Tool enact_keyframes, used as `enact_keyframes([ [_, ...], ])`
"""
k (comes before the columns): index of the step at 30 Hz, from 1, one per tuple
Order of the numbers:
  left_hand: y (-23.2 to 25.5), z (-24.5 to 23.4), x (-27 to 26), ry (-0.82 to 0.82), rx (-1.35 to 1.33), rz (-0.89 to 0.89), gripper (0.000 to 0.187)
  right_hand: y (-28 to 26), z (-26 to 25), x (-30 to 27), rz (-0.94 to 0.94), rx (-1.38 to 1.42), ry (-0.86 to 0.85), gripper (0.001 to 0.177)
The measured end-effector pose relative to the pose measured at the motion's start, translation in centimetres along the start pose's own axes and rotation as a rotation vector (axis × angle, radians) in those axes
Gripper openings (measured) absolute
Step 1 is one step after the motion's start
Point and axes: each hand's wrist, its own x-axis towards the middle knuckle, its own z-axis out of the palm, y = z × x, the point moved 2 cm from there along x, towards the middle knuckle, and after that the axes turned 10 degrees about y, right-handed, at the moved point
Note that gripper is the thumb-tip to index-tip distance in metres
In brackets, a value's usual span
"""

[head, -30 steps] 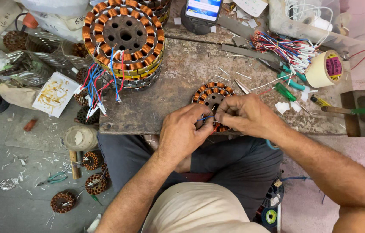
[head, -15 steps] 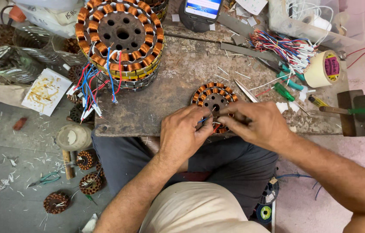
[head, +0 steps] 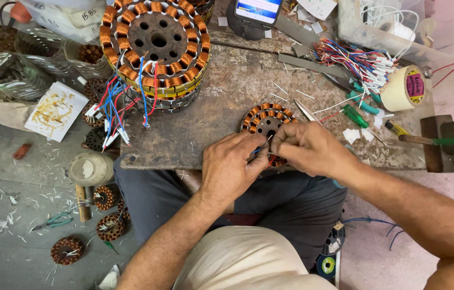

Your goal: The person works on a circular copper-wound stator, using scissors to trim wires and a screwdriver to adjust the windings. The person also uses pliers to manipulate the wires and components.

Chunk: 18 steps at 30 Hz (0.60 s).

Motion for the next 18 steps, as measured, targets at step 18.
enact_keyframes([
  [18,0.1,-0.2,0.0,0.013,-0.013,0.024,0.023,-2.6,0.2,-1.7,-0.633,-0.556,0.262,0.016],
])
